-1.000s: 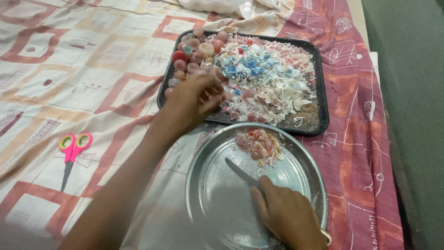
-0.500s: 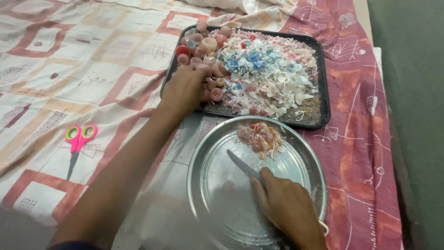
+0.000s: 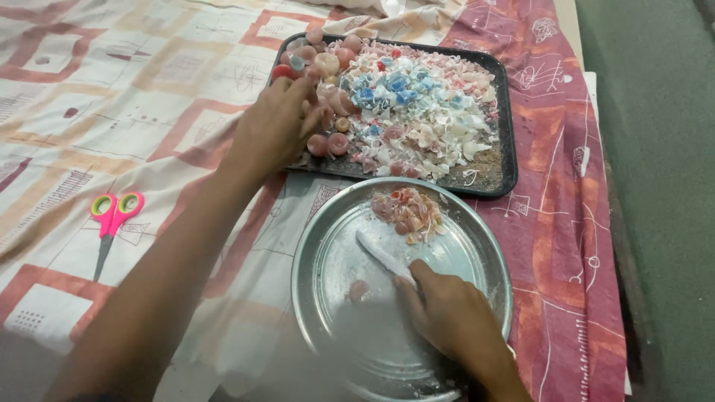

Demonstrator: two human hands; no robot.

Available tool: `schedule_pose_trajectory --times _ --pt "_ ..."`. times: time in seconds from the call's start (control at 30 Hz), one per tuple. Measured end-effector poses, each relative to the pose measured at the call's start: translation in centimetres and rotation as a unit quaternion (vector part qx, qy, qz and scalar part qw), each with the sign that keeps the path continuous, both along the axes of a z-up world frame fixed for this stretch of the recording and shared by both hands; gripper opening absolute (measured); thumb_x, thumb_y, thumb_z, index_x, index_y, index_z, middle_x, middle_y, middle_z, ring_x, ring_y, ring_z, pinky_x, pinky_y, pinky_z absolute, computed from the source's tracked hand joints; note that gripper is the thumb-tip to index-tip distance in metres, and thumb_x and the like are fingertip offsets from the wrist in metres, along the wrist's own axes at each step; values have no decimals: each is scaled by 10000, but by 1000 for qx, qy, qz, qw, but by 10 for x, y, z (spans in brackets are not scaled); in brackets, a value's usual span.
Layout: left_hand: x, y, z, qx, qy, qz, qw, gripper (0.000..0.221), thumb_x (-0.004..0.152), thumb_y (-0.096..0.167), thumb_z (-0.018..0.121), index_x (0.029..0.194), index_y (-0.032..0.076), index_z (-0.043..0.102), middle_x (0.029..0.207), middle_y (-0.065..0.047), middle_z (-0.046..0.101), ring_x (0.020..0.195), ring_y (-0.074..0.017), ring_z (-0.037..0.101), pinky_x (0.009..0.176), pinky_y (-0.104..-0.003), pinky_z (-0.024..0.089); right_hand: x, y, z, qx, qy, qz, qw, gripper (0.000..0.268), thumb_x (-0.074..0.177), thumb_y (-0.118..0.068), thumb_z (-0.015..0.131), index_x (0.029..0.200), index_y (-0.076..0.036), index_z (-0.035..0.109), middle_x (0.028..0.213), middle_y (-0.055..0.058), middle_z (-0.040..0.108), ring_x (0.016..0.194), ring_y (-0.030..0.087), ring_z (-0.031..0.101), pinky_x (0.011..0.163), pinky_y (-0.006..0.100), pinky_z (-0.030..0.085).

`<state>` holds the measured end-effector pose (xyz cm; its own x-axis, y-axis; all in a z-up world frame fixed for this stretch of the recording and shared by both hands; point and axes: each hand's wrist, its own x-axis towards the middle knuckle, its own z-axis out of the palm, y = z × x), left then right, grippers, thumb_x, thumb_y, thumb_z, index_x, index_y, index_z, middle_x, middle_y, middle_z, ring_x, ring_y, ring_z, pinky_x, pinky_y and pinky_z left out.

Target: Cutting and scraping small fleshy objects using a knife on a metal plate.

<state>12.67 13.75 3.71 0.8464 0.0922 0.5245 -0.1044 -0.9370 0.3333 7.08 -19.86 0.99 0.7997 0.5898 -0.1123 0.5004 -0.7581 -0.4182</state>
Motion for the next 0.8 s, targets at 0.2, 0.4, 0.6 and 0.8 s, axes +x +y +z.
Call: schedule_pose_trajectory --times 0.2,0.4,0.6,0.8 --pt "-114 -64 42 -281 134 -77 947 236 1008 282 602 1092 62 590 941 -43 753 757 -126 710 689 -297 580 -11 -19 63 -43 84 2 996 268 936 -395 618 1046 -150 620 817 186 720 794 428 704 693 551 529" --pt "-166 -91 13 -335 214 -45 916 214 926 281 679 1019 89 688 804 -24 799 638 -127 697 597 -314 534 -7 -11 47 -205 162 83 962 263 956 -428 526 1070 -211 623 839 135 731 870 394 699 765 544 517" --pt "-169 -115 28 -281 282 33 917 275 886 383 712 969 120 719 872 -72 747 780 -236 691 678 -390 526 10 6 57 -130 48 -38 990 293 945 -444 592 1071 -188 656 799 196 718 819 455 678 696 553 526" --pt "-158 -115 -9 -171 160 -48 971 291 864 374 729 914 88 702 912 -87 702 950 -301 650 779 -431 531 14 -18 39 -92 79 -58 991 323 963 -432 629 1044 -119 634 749 223 714 755 450 707 673 520 543"
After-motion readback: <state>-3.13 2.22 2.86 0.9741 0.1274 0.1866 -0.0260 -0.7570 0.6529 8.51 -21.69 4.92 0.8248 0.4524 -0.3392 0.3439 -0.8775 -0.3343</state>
